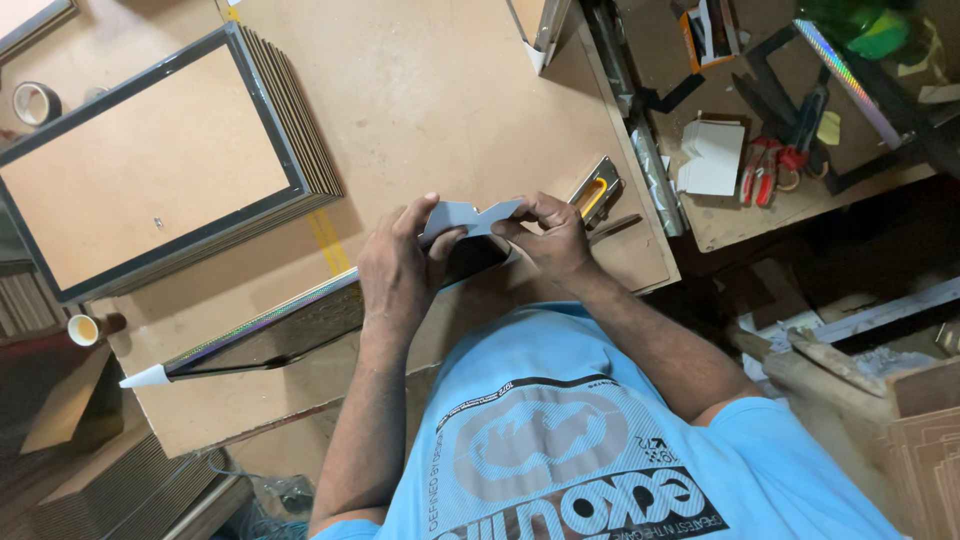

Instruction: The person folds white paper corner protectors by hand and presses them onto the corners of framed boards, then stacks the finished frames on the work table. They carry a stack of protected frames across the room and continue protecting corners of more frames.

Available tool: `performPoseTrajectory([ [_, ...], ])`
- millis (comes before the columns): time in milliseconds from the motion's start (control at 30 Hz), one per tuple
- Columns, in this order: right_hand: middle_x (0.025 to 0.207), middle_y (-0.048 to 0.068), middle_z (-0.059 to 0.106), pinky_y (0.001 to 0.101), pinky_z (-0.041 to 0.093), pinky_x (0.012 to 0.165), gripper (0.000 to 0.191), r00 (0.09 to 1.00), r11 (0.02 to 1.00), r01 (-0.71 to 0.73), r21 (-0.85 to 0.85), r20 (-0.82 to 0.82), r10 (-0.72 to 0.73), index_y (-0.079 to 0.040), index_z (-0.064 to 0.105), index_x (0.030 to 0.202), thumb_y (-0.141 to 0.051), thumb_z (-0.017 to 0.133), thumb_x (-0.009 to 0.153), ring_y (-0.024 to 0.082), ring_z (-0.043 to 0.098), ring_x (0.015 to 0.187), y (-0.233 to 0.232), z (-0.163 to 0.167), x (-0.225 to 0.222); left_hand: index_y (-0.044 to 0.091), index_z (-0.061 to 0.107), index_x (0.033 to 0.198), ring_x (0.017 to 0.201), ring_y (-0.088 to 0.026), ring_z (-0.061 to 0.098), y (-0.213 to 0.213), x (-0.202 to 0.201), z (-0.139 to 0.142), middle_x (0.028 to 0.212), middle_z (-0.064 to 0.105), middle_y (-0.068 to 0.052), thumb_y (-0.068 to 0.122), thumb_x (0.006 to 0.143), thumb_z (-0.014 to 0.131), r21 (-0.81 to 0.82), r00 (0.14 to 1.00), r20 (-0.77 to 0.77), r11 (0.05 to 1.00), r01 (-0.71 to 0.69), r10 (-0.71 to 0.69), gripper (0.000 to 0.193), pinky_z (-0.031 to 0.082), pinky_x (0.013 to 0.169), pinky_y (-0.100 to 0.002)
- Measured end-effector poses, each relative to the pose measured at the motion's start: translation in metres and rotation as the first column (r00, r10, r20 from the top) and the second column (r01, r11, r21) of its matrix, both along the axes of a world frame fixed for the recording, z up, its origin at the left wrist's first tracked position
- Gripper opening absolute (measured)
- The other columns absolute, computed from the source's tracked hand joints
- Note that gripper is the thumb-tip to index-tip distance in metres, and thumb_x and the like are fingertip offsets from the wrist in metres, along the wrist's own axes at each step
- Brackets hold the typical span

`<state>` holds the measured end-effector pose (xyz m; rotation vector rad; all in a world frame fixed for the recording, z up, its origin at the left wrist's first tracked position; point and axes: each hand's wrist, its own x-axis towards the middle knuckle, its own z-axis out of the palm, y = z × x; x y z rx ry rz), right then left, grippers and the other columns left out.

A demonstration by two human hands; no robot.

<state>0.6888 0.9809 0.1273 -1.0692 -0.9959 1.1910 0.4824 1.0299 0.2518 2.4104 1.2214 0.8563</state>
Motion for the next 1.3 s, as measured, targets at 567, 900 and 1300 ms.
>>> performPoseTrajectory([
  [567, 0.091, 0.002, 0.068, 0.0245, 0.05, 0.082, 0.02, 0.861, 0.898, -0.439, -0.024, -0.299, 0.413, -0.002, 0.073, 0.096, -0.018, 0.074, 0.108, 0.008, 0.059, 0.084, 0.01, -0.015, 0.016, 0.009, 0.069, 0.104, 0.092, -0.028, 0.067, -0.024, 0.007, 0.034, 0.101, 0.067, -0.008, 0.023, 0.091, 0.079, -0.089, 0.987, -0.14, 0.994, 0.065, -0.077, 0.021, 0.055, 0.077, -0.042],
  [900, 0.11, 0.003, 0.068, 0.0306, 0.049, 0.095, 0.031, 0.655, 0.52, -0.75, -0.409, -0.35, 0.669, -0.004, 0.069, 0.121, -0.023, 0.06, 0.099, 0.012, 0.062, 0.104, 0.021, 0.035, 0.007, 0.015, 0.065, 0.114, 0.09, -0.022, 0.064, -0.059, -0.014, 0.047, 0.098, 0.062, -0.004, 0.028, 0.09, 0.071, 0.046, 0.974, -0.214, 0.995, 0.087, -0.075, 0.028, 0.051, 0.072, -0.038],
  [1300, 0.126, 0.016, 0.062, 0.0484, 0.045, 0.099, 0.065, 0.171, 0.975, -0.161, -0.151, 0.969, 0.178, -0.003, 0.061, 0.13, -0.031, 0.086, 0.076, 0.039, 0.057, 0.118, -0.021, 0.029, 0.025, 0.012, 0.068, 0.088, 0.087, -0.018, 0.063, -0.056, -0.042, 0.01, 0.091, 0.059, -0.002, 0.021, 0.086, 0.068, 0.234, 0.977, -0.164, 0.967, -0.098, 0.139, 0.009, 0.05, 0.067, -0.033],
])
